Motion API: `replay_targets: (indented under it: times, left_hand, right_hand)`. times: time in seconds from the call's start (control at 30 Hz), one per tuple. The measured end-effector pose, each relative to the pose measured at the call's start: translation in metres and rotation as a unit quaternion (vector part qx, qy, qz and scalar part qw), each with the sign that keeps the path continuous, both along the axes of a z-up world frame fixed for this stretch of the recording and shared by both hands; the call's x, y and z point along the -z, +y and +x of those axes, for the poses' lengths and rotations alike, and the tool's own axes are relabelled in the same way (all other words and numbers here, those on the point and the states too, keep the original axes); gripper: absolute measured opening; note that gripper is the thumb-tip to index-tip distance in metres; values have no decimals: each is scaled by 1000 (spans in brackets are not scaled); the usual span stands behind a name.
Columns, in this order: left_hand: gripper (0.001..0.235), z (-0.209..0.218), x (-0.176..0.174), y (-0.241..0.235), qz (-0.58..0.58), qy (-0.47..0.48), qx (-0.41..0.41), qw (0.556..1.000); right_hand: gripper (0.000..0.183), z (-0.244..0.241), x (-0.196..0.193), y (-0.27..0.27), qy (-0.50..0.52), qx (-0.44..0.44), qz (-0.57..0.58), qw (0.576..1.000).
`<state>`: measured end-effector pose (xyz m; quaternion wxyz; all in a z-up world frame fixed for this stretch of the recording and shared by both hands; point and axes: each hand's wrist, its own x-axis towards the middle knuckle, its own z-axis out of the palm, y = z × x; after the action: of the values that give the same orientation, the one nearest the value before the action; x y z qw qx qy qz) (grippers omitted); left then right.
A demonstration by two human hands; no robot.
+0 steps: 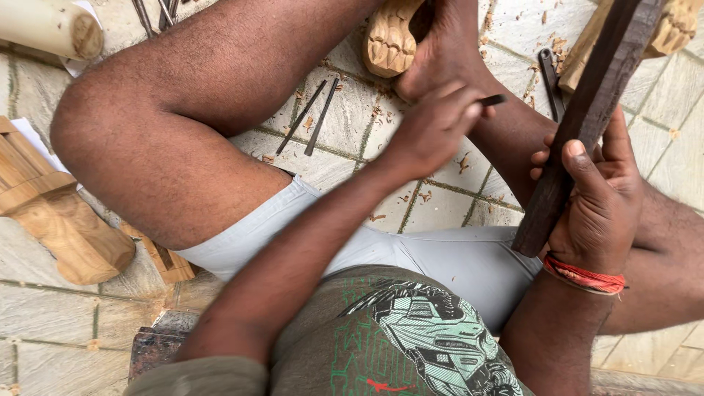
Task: The person carves a small wooden piece shaped like a hand using a chisel and mallet. They repeatedly strike the chisel to remove wood shavings and refine the shape of the fingers and palm.
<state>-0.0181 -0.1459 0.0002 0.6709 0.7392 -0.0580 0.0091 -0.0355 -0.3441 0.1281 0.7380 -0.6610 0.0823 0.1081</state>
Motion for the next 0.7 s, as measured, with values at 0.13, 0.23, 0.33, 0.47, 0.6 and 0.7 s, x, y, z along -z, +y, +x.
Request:
replay_targets:
  times: [0.13,0.23,0.33,0.47,0.6,0.7]
  left_hand:
    - [35,38,14,-29,138,-129,-133,973]
    - [40,60,24,-36,127,-174,-213,953]
    - [41,75,29,-37,111,-168,-231,952]
    - [43,80,26,-36,86,-164,-251,950]
    - [40,79,25,-37,96,-142,-237,956]
    - [41,81,24,-36,103,-149,-257,949]
  right_hand:
    - [66,5,-5,11,-3,-9,-9,1000]
    - [67,8,-7,21,8,15,-35,999]
    - [69,11,-7,31,17,36,-43,998]
    - [65,14,-5,39,-8,20,-66,998]
    - [66,8,4,42,-53,21,-123,991]
    - [71,1,18,46,-89,1,-200,976]
